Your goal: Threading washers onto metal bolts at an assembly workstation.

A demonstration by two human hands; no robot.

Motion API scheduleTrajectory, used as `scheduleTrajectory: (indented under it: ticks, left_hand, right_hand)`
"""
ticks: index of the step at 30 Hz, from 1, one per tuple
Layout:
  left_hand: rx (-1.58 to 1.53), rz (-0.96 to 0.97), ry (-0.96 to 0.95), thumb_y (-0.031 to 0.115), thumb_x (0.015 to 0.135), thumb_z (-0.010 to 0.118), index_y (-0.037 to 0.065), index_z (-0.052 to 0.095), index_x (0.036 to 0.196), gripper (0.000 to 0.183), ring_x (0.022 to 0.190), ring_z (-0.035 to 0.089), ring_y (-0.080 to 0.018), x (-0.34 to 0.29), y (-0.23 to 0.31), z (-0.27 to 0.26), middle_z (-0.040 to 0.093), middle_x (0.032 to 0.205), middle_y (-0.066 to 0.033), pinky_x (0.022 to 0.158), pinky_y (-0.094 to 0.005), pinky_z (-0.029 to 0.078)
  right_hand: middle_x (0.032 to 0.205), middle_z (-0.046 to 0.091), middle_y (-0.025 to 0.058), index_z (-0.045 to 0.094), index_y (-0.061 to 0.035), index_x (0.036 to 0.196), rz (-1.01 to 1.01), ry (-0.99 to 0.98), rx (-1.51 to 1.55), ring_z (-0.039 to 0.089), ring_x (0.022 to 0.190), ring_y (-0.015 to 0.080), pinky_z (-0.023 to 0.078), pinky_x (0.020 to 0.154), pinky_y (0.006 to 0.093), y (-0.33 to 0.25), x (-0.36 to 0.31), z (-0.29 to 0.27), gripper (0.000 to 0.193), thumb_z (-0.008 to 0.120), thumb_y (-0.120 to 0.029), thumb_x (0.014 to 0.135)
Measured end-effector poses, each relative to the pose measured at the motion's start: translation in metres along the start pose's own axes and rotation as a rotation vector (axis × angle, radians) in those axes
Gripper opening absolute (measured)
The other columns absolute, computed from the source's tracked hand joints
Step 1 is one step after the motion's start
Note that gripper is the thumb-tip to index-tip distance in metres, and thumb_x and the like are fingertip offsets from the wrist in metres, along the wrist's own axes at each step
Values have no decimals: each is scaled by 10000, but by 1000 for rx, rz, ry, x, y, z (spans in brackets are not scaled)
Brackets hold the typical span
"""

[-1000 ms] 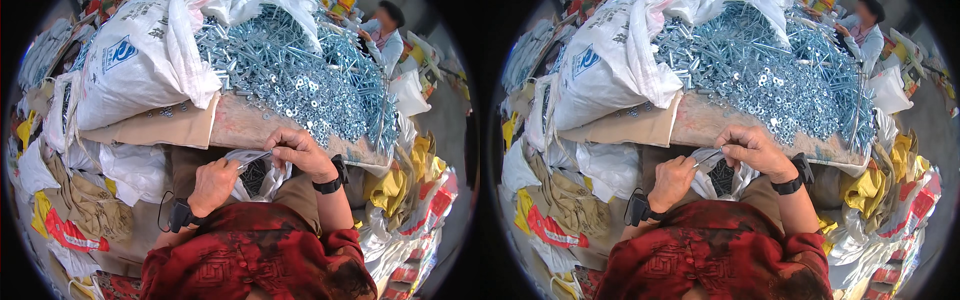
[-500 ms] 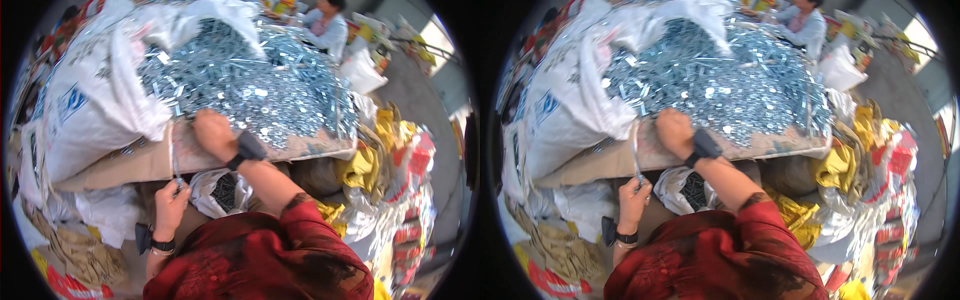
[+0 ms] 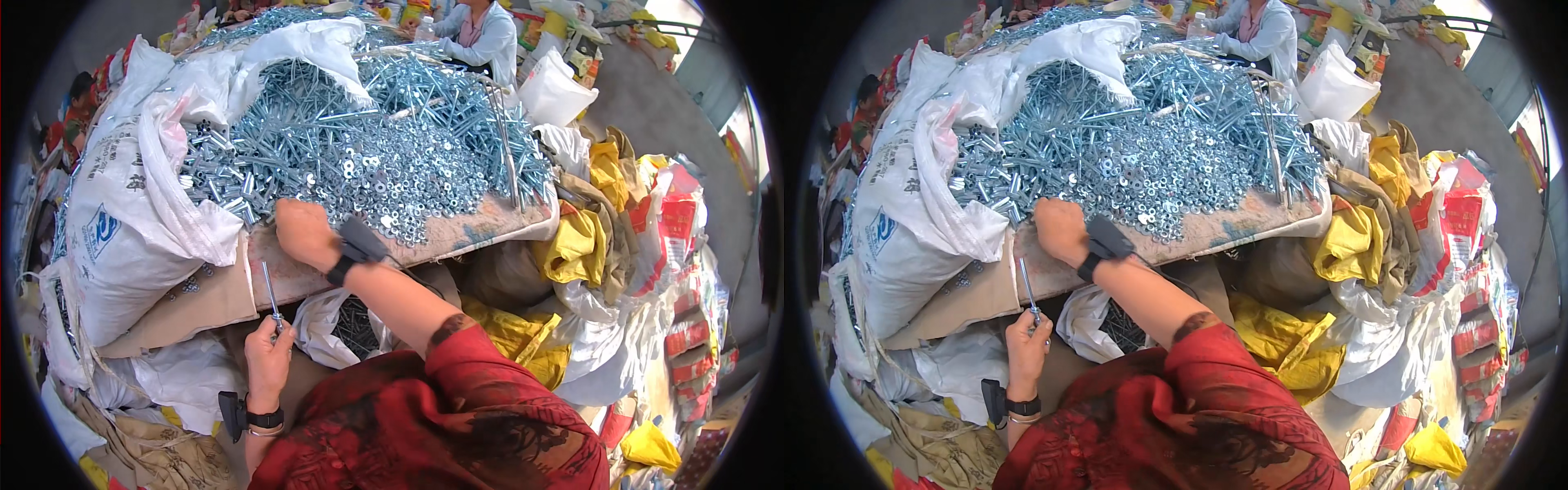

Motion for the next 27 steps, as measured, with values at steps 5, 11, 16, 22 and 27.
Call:
scheduleTrajectory:
  ticks: [5, 11, 16, 22, 27]
  left_hand:
    - [160, 73, -23, 74, 912, 628, 60, 592, 808, 111, 530, 404, -12, -3, 6, 10, 481, 614, 59, 483, -213, 314]
    - [308, 222, -153, 177, 866, 684, 57, 679, 950, 146, 529, 518, -197, -5, 33, 39, 531, 625, -156, 540, -345, 416]
    - [421, 273, -182, 132, 854, 689, -7, 649, 897, 150, 583, 488, -133, -8, 45, 51, 574, 645, -112, 566, -323, 433]
    - [222, 322, -167, 152, 877, 716, -8, 650, 852, 175, 565, 449, -89, -3, 54, 64, 537, 614, -26, 523, -273, 376]
    - [-286, 142, -383, 116, 899, 715, -1, 679, 882, 124, 582, 445, -41, -8, 56, 82, 547, 657, 29, 521, -228, 360]
  right_hand:
    - [756, 656, 103, 611, 13, 907, 118, -385, 884, 660, 661, 178, 540, 571, 321, -5, -32, -72, 95, 601, -62, 851]
    - [808, 665, 50, 624, 19, 1001, 158, -581, 1088, 646, 661, 94, 549, 568, 247, 22, -76, -131, 151, 621, -112, 927]
    - [812, 659, 26, 649, -3, 942, 233, -571, 1294, 635, 673, 82, 510, 565, 221, 38, -94, -149, 123, 686, -115, 908]
    - [753, 625, -15, 645, -26, 901, 241, -219, 1214, 575, 636, 42, 462, 552, 206, 45, -121, -141, 100, 708, -104, 890]
    - [792, 615, -26, 654, -29, 967, 306, -612, 1464, 562, 689, 61, 453, 609, 232, 18, -141, -133, 186, 724, -185, 895]
Point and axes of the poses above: each hand's wrist, its own x-axis towards the middle knuckle, its own z-axis out of the palm, y = z × x, the point moved 4 cm from there along x, towards the middle knuckle
